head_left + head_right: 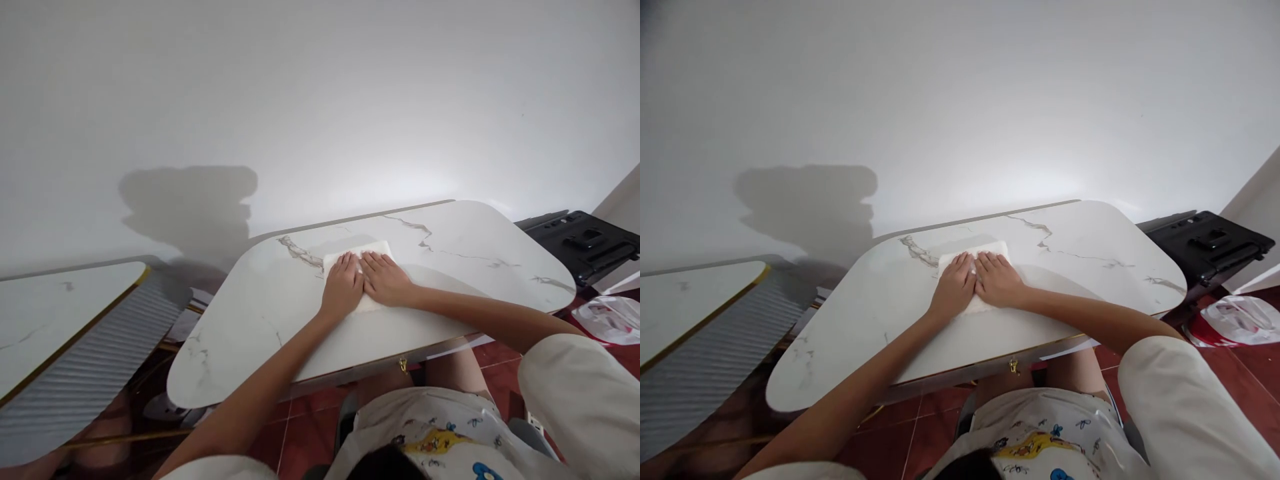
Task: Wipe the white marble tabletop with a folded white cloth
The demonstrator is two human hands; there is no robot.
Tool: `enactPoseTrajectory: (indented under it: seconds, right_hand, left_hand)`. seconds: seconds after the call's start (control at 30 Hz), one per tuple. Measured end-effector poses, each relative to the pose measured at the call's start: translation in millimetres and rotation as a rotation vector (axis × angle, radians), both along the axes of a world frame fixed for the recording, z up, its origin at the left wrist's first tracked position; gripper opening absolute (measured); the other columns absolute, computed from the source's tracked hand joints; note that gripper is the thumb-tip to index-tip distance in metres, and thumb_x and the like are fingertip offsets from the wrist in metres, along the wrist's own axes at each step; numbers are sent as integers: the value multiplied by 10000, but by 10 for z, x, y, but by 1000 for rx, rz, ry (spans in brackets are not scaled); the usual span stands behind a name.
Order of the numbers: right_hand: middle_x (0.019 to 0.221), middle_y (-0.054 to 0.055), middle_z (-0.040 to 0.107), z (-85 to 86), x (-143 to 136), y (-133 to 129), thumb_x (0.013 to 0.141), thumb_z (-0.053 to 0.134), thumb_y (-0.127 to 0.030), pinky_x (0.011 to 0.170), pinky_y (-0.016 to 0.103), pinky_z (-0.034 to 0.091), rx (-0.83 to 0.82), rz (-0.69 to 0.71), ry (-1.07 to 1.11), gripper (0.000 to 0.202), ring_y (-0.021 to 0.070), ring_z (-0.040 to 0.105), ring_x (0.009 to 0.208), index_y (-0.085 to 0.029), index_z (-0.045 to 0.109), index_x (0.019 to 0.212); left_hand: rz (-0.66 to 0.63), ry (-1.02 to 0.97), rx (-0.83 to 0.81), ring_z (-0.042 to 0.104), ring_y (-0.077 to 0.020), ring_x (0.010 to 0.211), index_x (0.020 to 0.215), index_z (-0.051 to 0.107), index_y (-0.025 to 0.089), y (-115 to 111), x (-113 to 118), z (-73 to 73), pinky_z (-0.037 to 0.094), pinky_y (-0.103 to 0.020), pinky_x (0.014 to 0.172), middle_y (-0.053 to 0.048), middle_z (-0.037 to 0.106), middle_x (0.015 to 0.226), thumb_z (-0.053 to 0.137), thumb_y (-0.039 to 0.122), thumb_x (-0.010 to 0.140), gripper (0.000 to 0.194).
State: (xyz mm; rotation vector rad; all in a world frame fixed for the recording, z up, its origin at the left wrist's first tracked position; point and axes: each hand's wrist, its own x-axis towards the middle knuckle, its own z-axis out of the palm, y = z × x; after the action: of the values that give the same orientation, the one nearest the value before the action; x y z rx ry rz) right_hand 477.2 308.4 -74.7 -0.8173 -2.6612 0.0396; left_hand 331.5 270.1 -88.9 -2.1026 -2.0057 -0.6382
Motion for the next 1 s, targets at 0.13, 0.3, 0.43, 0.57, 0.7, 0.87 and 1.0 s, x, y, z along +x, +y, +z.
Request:
enactPoseTrajectory:
  seconds: [0.13, 0.3, 0.43, 0.57, 0.7, 0.87, 1.0]
  right_hand:
    - [1450, 184, 335, 9, 114, -407, 920, 330, -315, 1104, 420, 207, -10, 63, 18, 559, 282, 272, 1347, 4, 362, 1379]
    - [1455, 135, 339, 28, 374, -629, 920, 341, -326, 1104, 421, 239, -65, 130, 33, 537, 243, 274, 1353, -82, 368, 1397]
    - [1464, 106, 327, 43, 794, -591, 923, 350, -348, 1097, 425, 264, -43, 165, 19, 542, 211, 257, 1361, -143, 328, 1425]
    - [1428, 119, 385, 46, 1138, -339, 925, 342, -354, 1098, 453, 248, 63, 31, -34, 519, 240, 303, 1341, -140, 388, 1396]
    - [1408, 174, 404, 38, 1073, 124, 913, 329, -312, 1072, 417, 296, 95, -54, -111, 529, 263, 345, 1318, -40, 419, 1358]
    - [1402, 205, 406, 34, 584, 753, 896, 339, -259, 1059, 404, 294, 51, -93, -155, 524, 283, 336, 1318, 17, 416, 1334]
    - [1430, 183, 375, 34, 178, 1141, 910, 313, -244, 1074, 375, 251, 33, -49, -124, 517, 264, 312, 1329, 0, 383, 1361]
  left_hand:
    - [45, -3, -27, 341, -264, 1327, 1311, 423, 41, -521, 133, 19, 292, -451, 1098, -180, 430, 1390, 277, 206, 879, 485]
    - [101, -78, -31, 288, -272, 1355, 1372, 365, 103, -857, 401, -39, 284, -491, 1093, -169, 388, 1423, 257, 250, 897, 509]
    - [44, -149, -34, 232, -267, 1378, 1409, 298, 135, -828, 714, -131, 268, -502, 1098, -156, 349, 1450, 264, 275, 898, 531]
    - [-43, -136, -85, 209, -287, 1382, 1390, 306, 66, -514, 975, -148, 242, -475, 1109, -197, 317, 1457, 285, 301, 889, 554]
    - [-37, -93, -144, 198, -314, 1381, 1371, 304, -6, 3, 1019, -54, 215, -466, 1112, -225, 279, 1466, 311, 289, 879, 573]
    - [102, -120, -217, 230, -314, 1371, 1369, 305, -4, 679, 729, 43, 229, -462, 1102, -228, 277, 1466, 343, 232, 866, 557]
    - [187, -98, -172, 273, -303, 1356, 1356, 336, 14, 1077, 353, 56, 245, -432, 1096, -211, 321, 1451, 351, 223, 870, 529]
